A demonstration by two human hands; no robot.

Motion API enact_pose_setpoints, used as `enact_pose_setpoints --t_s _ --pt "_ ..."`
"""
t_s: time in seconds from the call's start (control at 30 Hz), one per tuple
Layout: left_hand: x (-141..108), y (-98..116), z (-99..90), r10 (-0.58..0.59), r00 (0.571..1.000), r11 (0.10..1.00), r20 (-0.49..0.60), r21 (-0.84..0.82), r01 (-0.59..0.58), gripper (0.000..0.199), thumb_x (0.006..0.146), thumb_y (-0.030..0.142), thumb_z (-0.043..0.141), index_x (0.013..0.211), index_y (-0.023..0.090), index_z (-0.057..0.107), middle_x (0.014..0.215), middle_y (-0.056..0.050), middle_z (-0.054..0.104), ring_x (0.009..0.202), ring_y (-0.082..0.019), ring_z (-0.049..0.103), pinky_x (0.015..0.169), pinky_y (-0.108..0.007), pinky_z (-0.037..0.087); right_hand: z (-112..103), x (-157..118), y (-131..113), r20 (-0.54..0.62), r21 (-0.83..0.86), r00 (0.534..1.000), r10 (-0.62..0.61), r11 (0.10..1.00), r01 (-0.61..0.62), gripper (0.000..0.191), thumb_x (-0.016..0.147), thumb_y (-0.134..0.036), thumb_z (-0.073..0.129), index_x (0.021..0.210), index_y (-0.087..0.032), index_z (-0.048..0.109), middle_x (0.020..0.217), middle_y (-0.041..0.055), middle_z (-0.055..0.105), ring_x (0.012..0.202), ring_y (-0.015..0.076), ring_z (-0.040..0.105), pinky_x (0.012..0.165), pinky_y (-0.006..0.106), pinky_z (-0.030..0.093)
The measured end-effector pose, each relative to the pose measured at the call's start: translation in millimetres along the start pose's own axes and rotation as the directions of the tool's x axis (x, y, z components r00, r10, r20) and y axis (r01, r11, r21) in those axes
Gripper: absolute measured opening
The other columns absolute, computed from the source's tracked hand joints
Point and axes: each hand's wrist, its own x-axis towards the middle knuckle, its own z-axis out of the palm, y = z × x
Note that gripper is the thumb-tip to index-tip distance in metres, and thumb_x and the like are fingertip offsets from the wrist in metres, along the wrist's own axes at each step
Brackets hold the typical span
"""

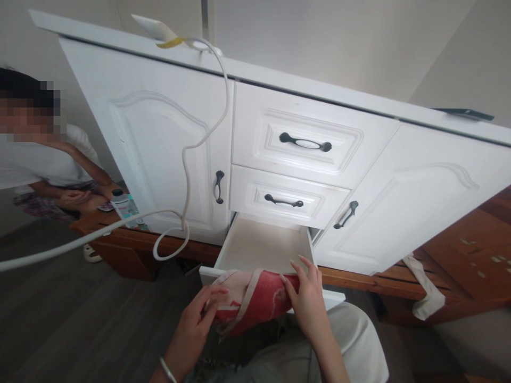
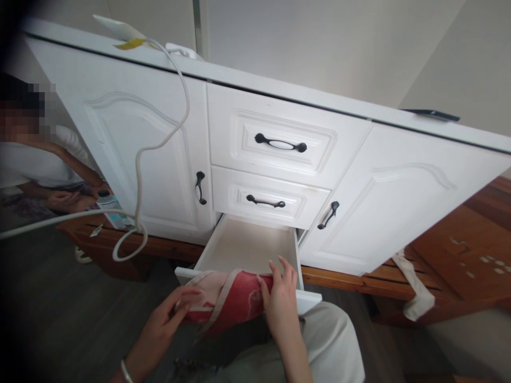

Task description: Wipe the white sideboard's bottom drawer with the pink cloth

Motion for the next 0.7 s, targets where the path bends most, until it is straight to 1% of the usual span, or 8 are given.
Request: enact_pose_setpoints --t_s 0.07,0.13,0.23,0.33,0.43,0.57,0.63,0.7 --pt "-4.6 2.2 1.3 0.0 1.0 1.0 0.019 0.002 0.0 0.035 0.089 0.047 0.047 0.101 0.024 0.072 0.114 -0.008 0.068 0.116 -0.028 0.064 0.104 -0.041 0.049 6.8 1.9 -5.3 0.059 -0.036 0.996 -0.061 0.997 0.063 0.032 0.095 -0.023 0.054 0.123 -0.019 0.069 0.144 0.0196 0.056 0.135 0.0359 0.051 0.115 0.064 0.04" --pt "-8.2 5.3 1.4 -0.003 1.0 1.0 0.026 0.028 0.002 0.034 0.087 0.042 0.047 0.093 0.025 0.075 0.106 -0.006 0.068 0.11 -0.026 0.066 0.1 -0.038 0.05 10.1 5.9 -15.7 0.206 -0.032 0.975 -0.087 0.995 0.096 0.043 0.093 -0.009 0.043 0.127 -0.019 0.067 0.139 0.0169 0.062 0.133 0.0311 0.055 0.12 0.062 0.036" --pt "-9.4 3.0 0.0 -0.023 0.999 0.994 0.022 0.107 0.021 0.033 0.081 0.034 0.045 0.085 0.027 0.077 0.102 -0.005 0.068 0.105 -0.025 0.067 0.097 -0.037 0.051 8.7 16.9 -38.4 0.446 0.035 0.892 -0.08 0.997 0.072 0.064 0.083 0.004 0.034 0.139 -0.014 0.059 0.132 0.0151 0.068 0.128 0.025 0.06 0.117 0.047 0.042" --pt "-7.5 -7.9 -0.4 -0.038 0.999 0.981 0.017 0.19 0.034 0.038 0.081 0.033 0.041 0.087 0.028 0.078 0.102 -0.005 0.068 0.104 -0.026 0.068 0.095 -0.039 0.051 5.1 29.5 -58.0 0.576 0.088 0.811 -0.1 0.994 0.06 0.061 0.086 0.0 0.036 0.143 -0.008 0.056 0.136 0.0169 0.066 0.128 0.0252 0.059 0.114 0.041 0.043" --pt "-6.6 -18.0 2.6 -0.044 0.998 0.972 0.046 0.231 0.032 0.041 0.082 0.031 0.039 0.091 0.029 0.079 0.11 -0.006 0.07 0.11 -0.027 0.068 0.101 -0.043 0.051 5.5 36.7 -63.3 0.623 0.065 0.775 -0.109 0.994 0.087 0.049 0.095 -0.013 0.041 0.14 -0.009 0.059 0.129 0.0175 0.066 0.124 0.0289 0.057 0.112 0.046 0.043" --pt "-7.3 -21.8 9.5 -0.05 0.995 0.953 0.088 0.302 0.021 0.044 0.079 0.023 0.042 0.105 0.029 0.078 0.127 -0.007 0.071 0.124 -0.027 0.063 0.113 -0.048 0.046 8.1 39.9 -54.2 0.623 0.1 0.771 -0.132 0.991 0.088 0.047 0.101 -0.026 0.045 0.145 -0.013 0.053 0.124 0.0168 0.06 0.121 0.0283 0.054 0.111 0.048 0.041" --pt "-7.2 -21.6 12.2 -0.051 0.992 0.936 0.112 0.351 0.008 0.047 0.081 0.024 0.045 0.116 0.03 0.076 0.131 -0.007 0.071 0.127 -0.028 0.062 0.116 -0.049 0.044 3.8 42.1 -49.9 0.617 0.192 0.771 -0.16 0.98 0.05 0.039 0.099 -0.024 0.048 0.137 -0.016 0.056 0.122 0.0139 0.059 0.12 0.0255 0.054 0.11 0.044 0.041" --pt "-7.1 -22.0 14.0 -0.044 0.989 0.931 0.142 0.365 -0.011 0.044 0.087 0.032 0.049 0.125 0.032 0.073 0.132 -0.006 0.072 0.128 -0.028 0.061 0.116 -0.049 0.045 -6.8 44.9 -47.3 0.615 0.294 0.767 -0.183 0.956 -0.008 0.023 0.098 -0.024 0.051 0.119 -0.02 0.059 0.115 0.0088 0.062 0.11 0.0221 0.058 0.101 0.039 0.044"
